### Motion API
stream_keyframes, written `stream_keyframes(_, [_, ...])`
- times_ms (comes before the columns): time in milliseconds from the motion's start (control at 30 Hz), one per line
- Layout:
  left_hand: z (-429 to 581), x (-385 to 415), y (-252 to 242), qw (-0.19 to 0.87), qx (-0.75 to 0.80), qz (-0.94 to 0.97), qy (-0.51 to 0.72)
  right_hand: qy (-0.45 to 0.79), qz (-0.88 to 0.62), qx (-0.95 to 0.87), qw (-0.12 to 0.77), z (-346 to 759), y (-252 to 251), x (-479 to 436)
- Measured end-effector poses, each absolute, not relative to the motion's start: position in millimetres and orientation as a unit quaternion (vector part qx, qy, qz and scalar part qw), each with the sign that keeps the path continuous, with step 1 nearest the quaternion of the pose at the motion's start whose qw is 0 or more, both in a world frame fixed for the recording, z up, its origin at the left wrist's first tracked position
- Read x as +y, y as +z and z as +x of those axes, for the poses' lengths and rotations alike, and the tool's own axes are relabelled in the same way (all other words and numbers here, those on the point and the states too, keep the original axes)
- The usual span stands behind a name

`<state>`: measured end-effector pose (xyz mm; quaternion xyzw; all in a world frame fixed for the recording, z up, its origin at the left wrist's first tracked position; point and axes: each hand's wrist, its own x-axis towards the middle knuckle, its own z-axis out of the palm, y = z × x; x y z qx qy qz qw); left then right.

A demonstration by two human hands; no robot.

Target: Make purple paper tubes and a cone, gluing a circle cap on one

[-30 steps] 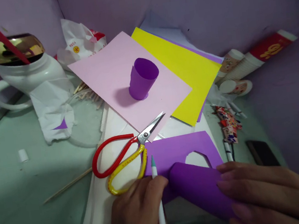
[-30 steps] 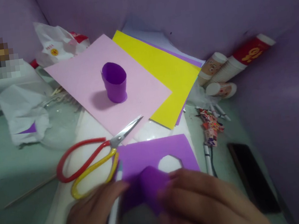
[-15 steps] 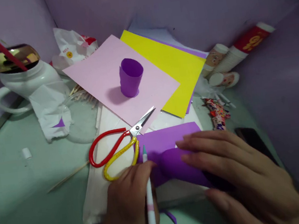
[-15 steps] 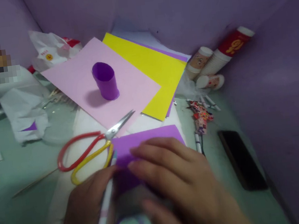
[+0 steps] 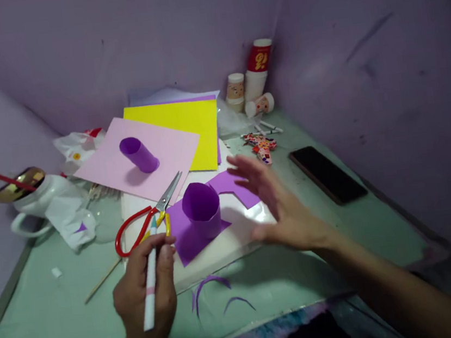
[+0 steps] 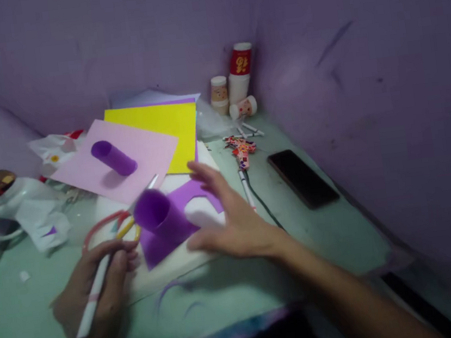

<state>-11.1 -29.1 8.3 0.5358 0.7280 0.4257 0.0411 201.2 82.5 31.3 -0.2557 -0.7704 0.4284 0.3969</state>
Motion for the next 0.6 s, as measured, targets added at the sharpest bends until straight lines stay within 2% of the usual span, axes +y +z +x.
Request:
stream_keyframes(267, [4.7, -17.5, 6.3, 0.071, 0.736, 0.537, 0.407, 0.466, -0.290, -0.798, 0.248, 175.9, 0.5, 91.1])
stream_keyframes(500, [-2.6, -13.7, -0.1, 0.029, 0.738, 0.560, 0.375, 0.393, -0.246, -0.833, 0.301, 160.0, -4.6, 91.2])
stream_keyframes(600, [-10.5, -14.2, -5.7, 0.009, 0.743, 0.565, 0.360, 0.394, -0.250, -0.833, 0.298, 161.0, -1.8, 89.5])
